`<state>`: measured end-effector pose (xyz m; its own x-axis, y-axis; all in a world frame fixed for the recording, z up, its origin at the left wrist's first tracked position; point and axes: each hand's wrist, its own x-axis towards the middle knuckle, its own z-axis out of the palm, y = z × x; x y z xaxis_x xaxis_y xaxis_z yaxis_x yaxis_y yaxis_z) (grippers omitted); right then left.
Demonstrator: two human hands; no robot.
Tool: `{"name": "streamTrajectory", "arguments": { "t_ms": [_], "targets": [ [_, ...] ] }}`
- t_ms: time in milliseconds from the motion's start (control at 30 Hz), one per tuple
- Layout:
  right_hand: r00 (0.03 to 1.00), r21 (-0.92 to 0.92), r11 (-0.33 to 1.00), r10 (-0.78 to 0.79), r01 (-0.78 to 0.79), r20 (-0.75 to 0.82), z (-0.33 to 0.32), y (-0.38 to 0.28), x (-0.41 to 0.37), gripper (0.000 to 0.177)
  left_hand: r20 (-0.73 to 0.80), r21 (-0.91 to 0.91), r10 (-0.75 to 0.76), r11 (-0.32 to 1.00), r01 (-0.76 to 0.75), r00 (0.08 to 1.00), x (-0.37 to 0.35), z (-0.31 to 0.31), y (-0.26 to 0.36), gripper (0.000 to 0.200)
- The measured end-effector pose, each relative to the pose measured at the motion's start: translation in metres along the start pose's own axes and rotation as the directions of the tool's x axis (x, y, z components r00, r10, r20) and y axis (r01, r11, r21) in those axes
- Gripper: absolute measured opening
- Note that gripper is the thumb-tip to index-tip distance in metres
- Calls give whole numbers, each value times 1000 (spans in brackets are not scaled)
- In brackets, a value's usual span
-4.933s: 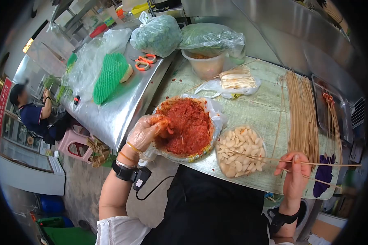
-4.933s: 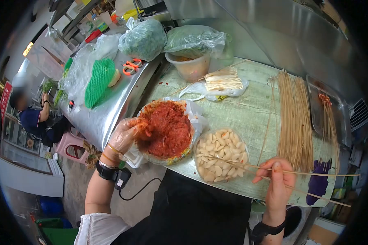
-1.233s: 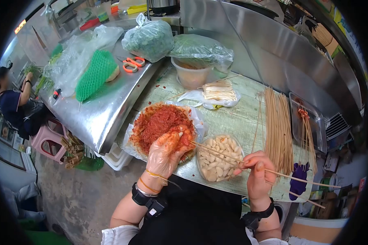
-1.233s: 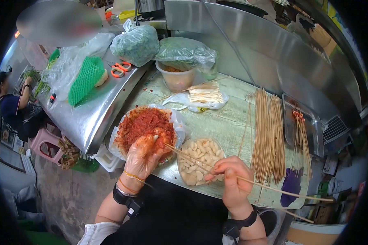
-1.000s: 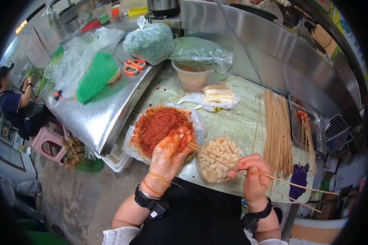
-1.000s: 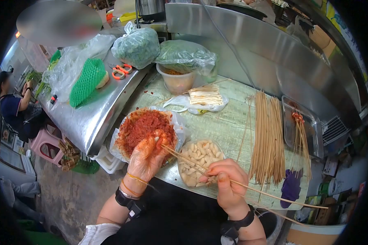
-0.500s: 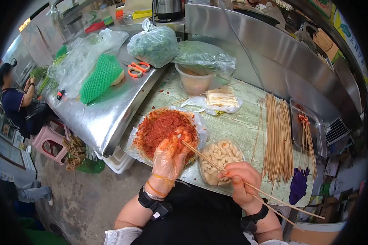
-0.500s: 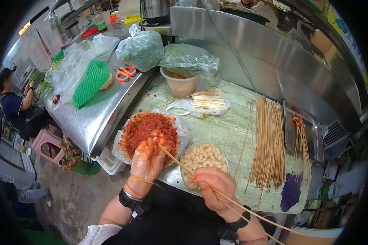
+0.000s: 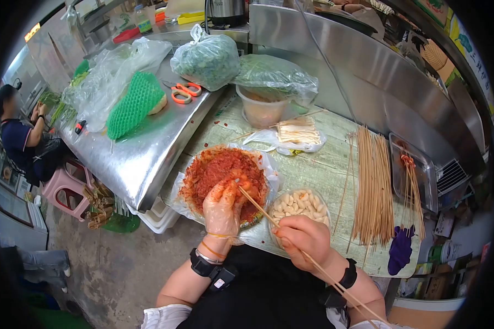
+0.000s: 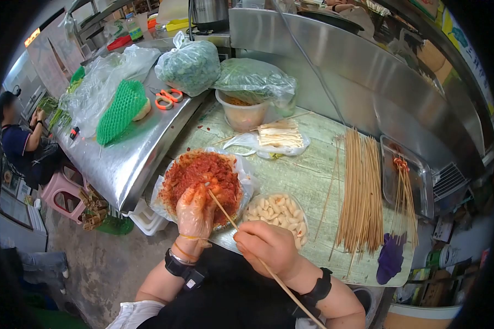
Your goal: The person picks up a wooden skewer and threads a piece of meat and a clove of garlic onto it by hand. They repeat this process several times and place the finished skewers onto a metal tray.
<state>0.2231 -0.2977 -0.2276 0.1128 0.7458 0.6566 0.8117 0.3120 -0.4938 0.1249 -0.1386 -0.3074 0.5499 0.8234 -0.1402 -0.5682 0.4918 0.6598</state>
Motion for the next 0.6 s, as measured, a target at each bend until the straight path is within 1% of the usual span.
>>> {"name": "streamTrajectory", "arguments": {
  "t_ms": [133,200,233,300,400,533,600],
  "targets": [
    [1000,10,1000,-17,17,1,14,3,2,22,-32,25,-4,1000,5,999,4,3,6,22],
    [1000,20,1000,-23,24,-12,17,4,5,13,-13,35,52,998,-51,999,6,3,7,22],
    [1000,21,1000,-23,23,-11,19,4,7,13,-14,35,51,998,-51,999,7,2,7,22],
    [999,34,999,-37,37,-10,21,4,9,19,-17,56,70,996,-69,997,8,1,9,22],
    [998,18,998,-55,55,-16,27,8,10,22,-14,52,83,995,-82,996,13,-7,8,22],
    [999,22,999,-46,46,4,30,6,14,21,-25,44,72,997,-70,997,17,-9,9,22],
    [999,-52,998,-42,41,-9,37,9,15,20,48,59,69,996,-72,996,17,-8,10,23]
  ]
}}
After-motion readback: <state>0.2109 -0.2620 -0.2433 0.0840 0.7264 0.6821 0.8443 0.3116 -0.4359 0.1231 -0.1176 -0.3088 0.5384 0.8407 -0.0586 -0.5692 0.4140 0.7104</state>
